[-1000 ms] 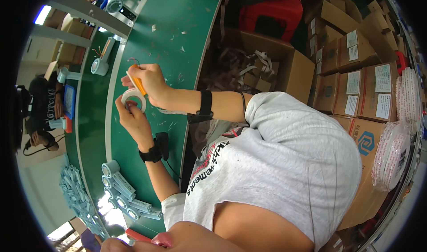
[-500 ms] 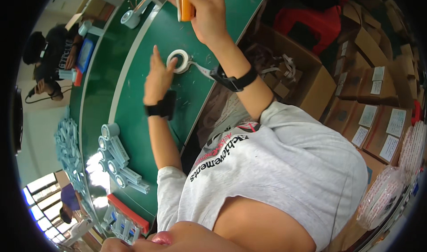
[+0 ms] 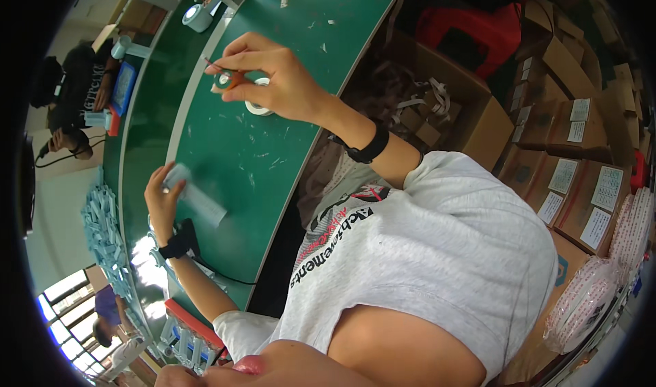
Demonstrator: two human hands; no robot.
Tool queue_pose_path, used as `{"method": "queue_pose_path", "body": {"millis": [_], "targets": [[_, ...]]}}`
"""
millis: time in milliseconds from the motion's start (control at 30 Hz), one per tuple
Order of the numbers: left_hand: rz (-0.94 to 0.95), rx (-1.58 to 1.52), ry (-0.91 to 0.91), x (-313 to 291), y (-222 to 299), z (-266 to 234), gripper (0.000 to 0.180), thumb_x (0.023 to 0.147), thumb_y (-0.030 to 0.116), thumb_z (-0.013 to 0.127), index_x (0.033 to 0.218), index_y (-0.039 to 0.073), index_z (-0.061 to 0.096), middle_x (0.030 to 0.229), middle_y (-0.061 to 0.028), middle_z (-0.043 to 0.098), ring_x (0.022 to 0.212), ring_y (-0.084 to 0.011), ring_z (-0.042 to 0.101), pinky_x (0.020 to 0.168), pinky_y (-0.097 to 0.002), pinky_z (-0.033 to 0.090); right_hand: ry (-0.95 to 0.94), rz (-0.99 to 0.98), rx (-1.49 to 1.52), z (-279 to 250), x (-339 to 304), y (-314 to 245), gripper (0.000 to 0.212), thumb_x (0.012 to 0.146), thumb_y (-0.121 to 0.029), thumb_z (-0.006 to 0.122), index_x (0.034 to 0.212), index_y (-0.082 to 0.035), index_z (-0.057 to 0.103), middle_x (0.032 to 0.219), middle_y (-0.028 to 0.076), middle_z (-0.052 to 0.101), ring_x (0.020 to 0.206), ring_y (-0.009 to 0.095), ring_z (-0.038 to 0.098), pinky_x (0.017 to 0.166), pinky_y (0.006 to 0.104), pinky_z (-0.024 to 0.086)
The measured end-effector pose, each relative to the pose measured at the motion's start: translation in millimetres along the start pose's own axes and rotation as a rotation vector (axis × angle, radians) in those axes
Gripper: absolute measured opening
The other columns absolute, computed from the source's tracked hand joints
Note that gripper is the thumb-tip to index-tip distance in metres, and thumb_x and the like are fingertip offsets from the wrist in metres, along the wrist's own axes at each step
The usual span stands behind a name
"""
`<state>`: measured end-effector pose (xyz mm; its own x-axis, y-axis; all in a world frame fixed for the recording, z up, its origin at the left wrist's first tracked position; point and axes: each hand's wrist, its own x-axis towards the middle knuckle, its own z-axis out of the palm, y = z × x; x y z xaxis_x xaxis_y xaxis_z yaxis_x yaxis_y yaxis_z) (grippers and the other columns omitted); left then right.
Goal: The person assembles portable fans by applying tape from a roll onto batteries by hand and inserting each battery into a fan casing.
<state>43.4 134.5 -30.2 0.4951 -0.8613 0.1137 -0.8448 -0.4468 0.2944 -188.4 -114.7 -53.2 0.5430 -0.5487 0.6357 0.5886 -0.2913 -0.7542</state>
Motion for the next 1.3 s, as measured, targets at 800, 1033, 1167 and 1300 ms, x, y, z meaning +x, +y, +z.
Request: {"method": "queue_pose_path", "body": {"millis": [800, 1033, 1167, 1300], "targets": [[0.287, -0.069, 0.230, -3.2, 76.7, 54.6, 0.010, 0.075, 0.002, 0.062, 0.082, -0.001, 0.057, 0.112, -0.0101, 0.051, 0.095, -0.0261, 0.051, 0.080, -0.0353, 0.042, -0.689, -0.330, -0.462, 48.6, -28.2, 30.5, 0.041, 0.074, 0.003, 0.061, 0.112, -0.008, 0.050, 0.092, 0.005, 0.058, 0.080, 0.023, 0.053, 0.071, 0.0301, 0.046], [0.022, -0.614, 0.307, 1.8, 68.5, 60.7, 0.004, 0.083, -0.001, 0.053, 0.082, -0.002, 0.049, 0.101, -0.0101, 0.051, 0.069, -0.0151, 0.049, 0.060, -0.0250, 0.042, -0.795, -0.561, -0.785, 51.8, -22.9, 14.2, 0.055, 0.071, -0.026, 0.070, 0.116, -0.008, 0.046, 0.106, 0.005, 0.053, 0.078, 0.025, 0.053, 0.075, 0.0342, 0.045], [0.039, -0.605, 0.316, 1.5, 68.2, 60.5, 0.005, 0.084, -0.001, 0.051, 0.082, -0.003, 0.046, 0.098, -0.0098, 0.050, 0.068, -0.0159, 0.048, 0.060, -0.0263, 0.042, -0.938, -0.512, -0.867, 57.4, -20.4, 22.8, 0.065, 0.067, -0.040, 0.070, 0.119, -0.009, 0.044, 0.111, 0.005, 0.050, 0.076, 0.027, 0.054, 0.075, 0.0352, 0.045], [0.054, -0.626, 0.325, 2.6, 67.5, 62.8, 0.006, 0.084, -0.001, 0.051, 0.081, -0.003, 0.046, 0.099, -0.0099, 0.050, 0.068, -0.0160, 0.047, 0.060, -0.0259, 0.042, -1.144, -0.373, -0.872, 70.7, -19.5, 41.5, 0.068, 0.068, -0.043, 0.068, 0.122, -0.011, 0.042, 0.109, 0.004, 0.051, 0.074, 0.028, 0.053, 0.072, 0.0340, 0.045]]}}
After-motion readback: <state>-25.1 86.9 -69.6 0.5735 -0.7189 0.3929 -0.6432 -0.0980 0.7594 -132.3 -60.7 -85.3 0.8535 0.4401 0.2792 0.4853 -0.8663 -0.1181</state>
